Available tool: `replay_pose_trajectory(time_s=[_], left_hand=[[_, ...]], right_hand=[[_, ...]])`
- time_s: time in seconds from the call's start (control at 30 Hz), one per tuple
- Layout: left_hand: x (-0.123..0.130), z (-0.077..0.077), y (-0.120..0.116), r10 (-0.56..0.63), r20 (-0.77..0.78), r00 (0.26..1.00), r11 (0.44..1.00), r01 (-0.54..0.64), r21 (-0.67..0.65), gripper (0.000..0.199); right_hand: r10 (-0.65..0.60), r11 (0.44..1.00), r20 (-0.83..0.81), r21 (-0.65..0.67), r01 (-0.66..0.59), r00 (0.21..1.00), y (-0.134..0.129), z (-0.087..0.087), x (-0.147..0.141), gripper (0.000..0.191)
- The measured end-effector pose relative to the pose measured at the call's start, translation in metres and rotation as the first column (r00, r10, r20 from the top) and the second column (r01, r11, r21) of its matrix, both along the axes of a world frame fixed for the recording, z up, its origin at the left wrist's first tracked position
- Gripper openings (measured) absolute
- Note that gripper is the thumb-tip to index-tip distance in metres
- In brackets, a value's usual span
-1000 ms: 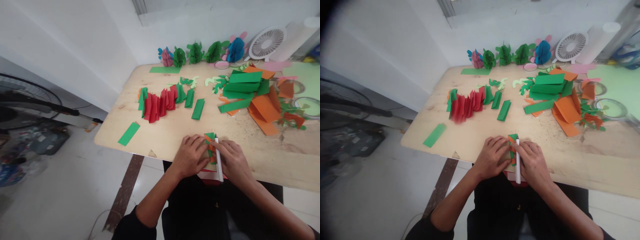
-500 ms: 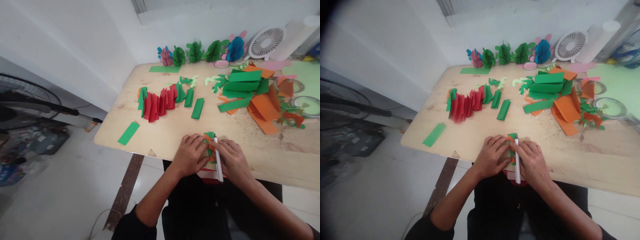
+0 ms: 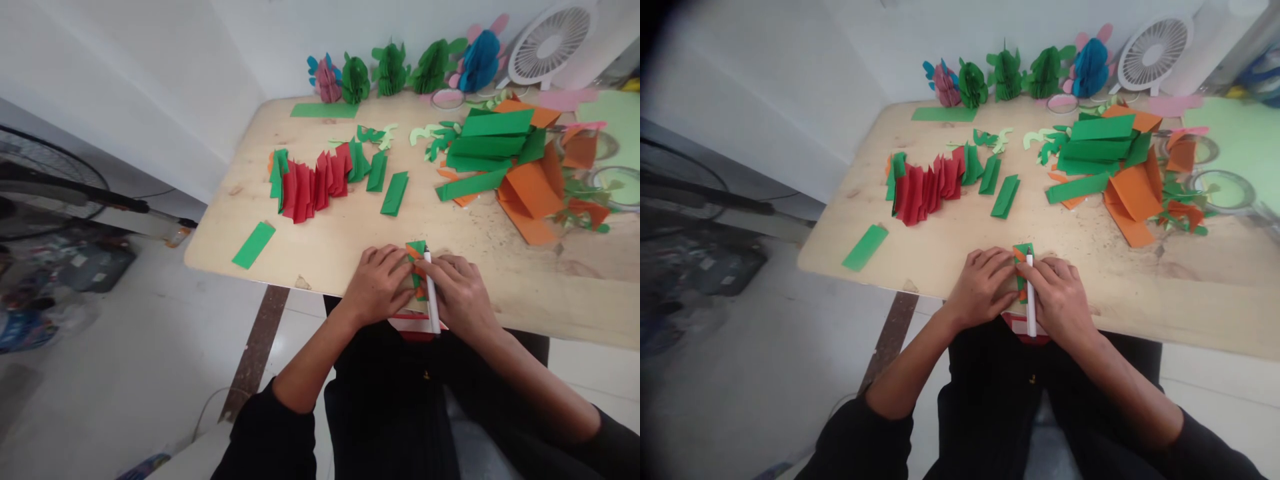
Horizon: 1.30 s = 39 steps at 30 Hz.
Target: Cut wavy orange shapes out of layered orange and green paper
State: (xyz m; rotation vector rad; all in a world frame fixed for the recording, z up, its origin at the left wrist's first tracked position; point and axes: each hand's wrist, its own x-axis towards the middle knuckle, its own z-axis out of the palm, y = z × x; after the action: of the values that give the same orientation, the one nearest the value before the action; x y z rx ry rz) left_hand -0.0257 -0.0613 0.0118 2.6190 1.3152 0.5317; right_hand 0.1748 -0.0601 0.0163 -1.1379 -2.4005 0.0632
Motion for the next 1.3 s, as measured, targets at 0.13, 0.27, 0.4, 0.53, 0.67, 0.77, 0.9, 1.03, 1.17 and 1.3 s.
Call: replay_pose_trajectory(time_s=[0.13, 0.27, 0.4, 0.53, 0.67, 0.77, 0.9, 1.03, 1.17, 1.3], left_hand=[[-0.0001, -0.0006, 0.0001, -0.001, 0.012, 1.0, 1.0, 0.001, 0.004, 0.039], [-0.0007, -0.0005, 0.0002, -0.001, 0.019, 1.0, 1.0, 0.001, -0.009, 0.038], [-0.0009, 0.0001, 0.0002, -0.001, 0.034, 0.999, 1.0, 0.002, -0.006, 0.038], [-0.0007, 0.0007, 0.0005, 0.002, 0.033, 0.999, 1.0, -0.001, -0.027, 0.038], [-0.0007, 0.0005, 0.0007, 0.0, 0.035, 0.999, 1.0, 0.001, -0.023, 0.038], [-0.0009, 0.0006, 0.0006, -0.004, 0.035, 0.999, 1.0, 0.005, -0.015, 0.039], [-0.0009, 0.0014, 0.0007, -0.002, 0.029, 1.0, 1.0, 0.003, -0.02, 0.038], [-0.0007, 0.0012, 0.0008, 0.001, 0.024, 1.0, 1.0, 0.0, -0.027, 0.038], [-0.0007, 0.0005, 0.0006, 0.003, 0.029, 1.0, 1.0, -0.002, -0.021, 0.04], [-0.001, -0.0001, 0.0006, 0.0, 0.041, 0.999, 1.0, 0.0, -0.002, 0.039]], right_hand=[[0.01, 0.999, -0.014, -0.04, -0.011, 1.0, 0.0003, 0.0005, 0.0018, 0.038], [0.021, 0.998, -0.026, -0.061, -0.023, 0.999, 0.0007, 0.0009, 0.0033, 0.051], [0.02, 0.998, -0.029, -0.061, -0.021, 0.999, 0.0009, 0.0013, 0.0037, 0.055], [0.026, 0.997, -0.064, -0.073, -0.03, 0.998, 0.0014, 0.0011, 0.0041, 0.06], [0.021, 0.997, -0.074, -0.075, -0.026, 0.997, 0.0012, 0.0013, 0.0036, 0.06], [0.017, 0.997, -0.075, -0.075, -0.023, 0.997, 0.001, 0.0018, 0.0032, 0.059], [0.021, 0.997, -0.074, -0.067, -0.026, 0.997, 0.0011, 0.001, 0.0034, 0.059], [0.023, 0.999, -0.045, -0.04, -0.025, 0.999, 0.0006, -0.0005, 0.0034, 0.058], [0.02, 1.0, 0.005, -0.017, -0.02, 1.0, -0.0008, 0.0002, 0.0026, 0.055], [0.018, 1.0, 0.016, -0.011, -0.018, 1.0, -0.0018, 0.0018, 0.0014, 0.054]])
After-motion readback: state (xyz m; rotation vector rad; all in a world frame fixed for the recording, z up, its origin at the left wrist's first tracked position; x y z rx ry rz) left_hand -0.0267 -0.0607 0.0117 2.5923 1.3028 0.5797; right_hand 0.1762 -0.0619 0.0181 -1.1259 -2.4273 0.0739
